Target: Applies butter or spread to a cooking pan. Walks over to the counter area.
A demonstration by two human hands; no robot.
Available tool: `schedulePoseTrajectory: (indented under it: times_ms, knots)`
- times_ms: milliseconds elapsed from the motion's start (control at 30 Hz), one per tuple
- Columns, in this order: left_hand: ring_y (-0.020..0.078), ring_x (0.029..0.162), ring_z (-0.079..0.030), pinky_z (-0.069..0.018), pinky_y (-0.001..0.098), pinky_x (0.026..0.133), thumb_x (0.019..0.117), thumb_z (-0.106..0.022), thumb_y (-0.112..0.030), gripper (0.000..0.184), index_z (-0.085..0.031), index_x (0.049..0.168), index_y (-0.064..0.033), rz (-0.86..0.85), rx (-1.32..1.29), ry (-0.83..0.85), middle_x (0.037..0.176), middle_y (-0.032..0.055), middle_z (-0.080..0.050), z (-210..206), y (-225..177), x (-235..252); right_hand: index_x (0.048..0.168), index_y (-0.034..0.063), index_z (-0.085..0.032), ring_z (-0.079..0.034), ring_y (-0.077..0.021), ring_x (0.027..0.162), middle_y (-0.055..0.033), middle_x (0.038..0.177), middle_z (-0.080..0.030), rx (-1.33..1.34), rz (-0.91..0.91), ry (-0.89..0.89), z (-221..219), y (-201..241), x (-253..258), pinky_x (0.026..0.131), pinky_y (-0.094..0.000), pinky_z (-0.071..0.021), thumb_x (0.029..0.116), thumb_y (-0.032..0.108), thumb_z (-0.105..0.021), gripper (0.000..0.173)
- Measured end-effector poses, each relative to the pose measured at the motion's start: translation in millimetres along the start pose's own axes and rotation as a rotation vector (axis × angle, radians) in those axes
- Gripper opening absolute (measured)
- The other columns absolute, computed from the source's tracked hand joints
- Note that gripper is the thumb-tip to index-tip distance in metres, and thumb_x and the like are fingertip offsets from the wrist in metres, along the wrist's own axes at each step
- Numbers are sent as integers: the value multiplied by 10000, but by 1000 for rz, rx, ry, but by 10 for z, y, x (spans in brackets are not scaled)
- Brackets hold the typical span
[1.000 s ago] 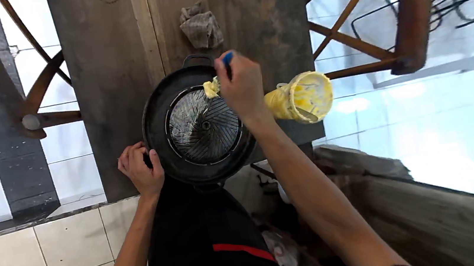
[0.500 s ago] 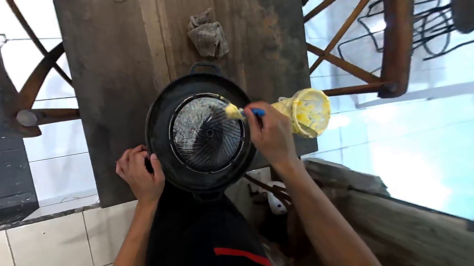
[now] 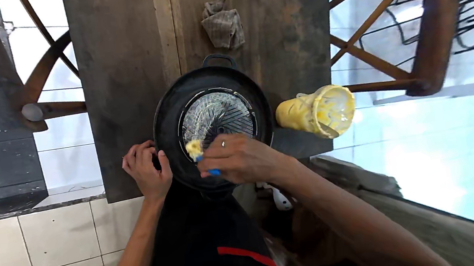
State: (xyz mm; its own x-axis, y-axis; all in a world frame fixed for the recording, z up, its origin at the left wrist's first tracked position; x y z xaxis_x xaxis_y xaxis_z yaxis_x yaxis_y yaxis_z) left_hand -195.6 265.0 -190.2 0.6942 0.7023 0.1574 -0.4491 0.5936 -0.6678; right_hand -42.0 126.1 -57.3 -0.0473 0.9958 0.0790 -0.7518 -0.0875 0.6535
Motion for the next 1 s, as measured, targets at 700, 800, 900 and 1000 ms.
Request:
schedulePoseTrajectory:
  times_ms: [700, 800, 900, 1000]
  knots:
    - [258, 1264, -534, -287, 517, 1137, 965, -495, -344, 291, -683, 851, -154, 40, -9, 10, 1158, 21, -699, -2, -21, 65, 1078, 117, -731, -701, -97, 968, 8, 1038, -737, 223, -288, -138, 221, -722, 78, 865, -332, -607, 1056, 315, -555, 266]
    - [249, 1274, -533, -291, 514, 1143, 968, -496, -346, 292, -700, 867, -162, 46, -4, 19, 1176, 10, -699, 12, -3, 44, 1079, 76, -742, -697, -203, 1016, -85, 1068, -750, -60, -311, -304, 249, -709, 40, 906, -398, -567, 1045, 260, -583, 245]
    - [249, 1284, -527, -280, 527, 1146, 973, -496, -349, 294, -699, 866, -165, 45, -30, 40, 1185, 6, -698, -3, 1, 56, 1090, 174, -749, -702, -203, 1041, -50, 1046, -764, -72, -117, -82, 120, -418, -143, 968, -412, -528, 1056, 309, -574, 224]
    - [249, 1280, -532, -277, 536, 1149, 976, -497, -364, 299, -696, 870, -168, 53, -39, 36, 1168, 3, -700, -2, 12, 43, 1092, 177, -739, -680, -114, 1068, 17, 1055, -758, 261, -188, 80, 107, -421, -241, 1011, -359, -514, 1067, 349, -544, 262]
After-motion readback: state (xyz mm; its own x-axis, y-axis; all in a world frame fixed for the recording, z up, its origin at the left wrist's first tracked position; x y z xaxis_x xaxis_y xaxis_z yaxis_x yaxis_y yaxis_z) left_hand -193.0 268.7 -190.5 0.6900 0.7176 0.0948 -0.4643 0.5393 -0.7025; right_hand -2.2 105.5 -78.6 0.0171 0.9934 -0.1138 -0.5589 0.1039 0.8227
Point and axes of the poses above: each hand's wrist, its own x-axis towards the middle knuckle, its own z-axis out of the back of the hand, y = z × x, the point moved 5 cm from there along x, towards the middle knuckle
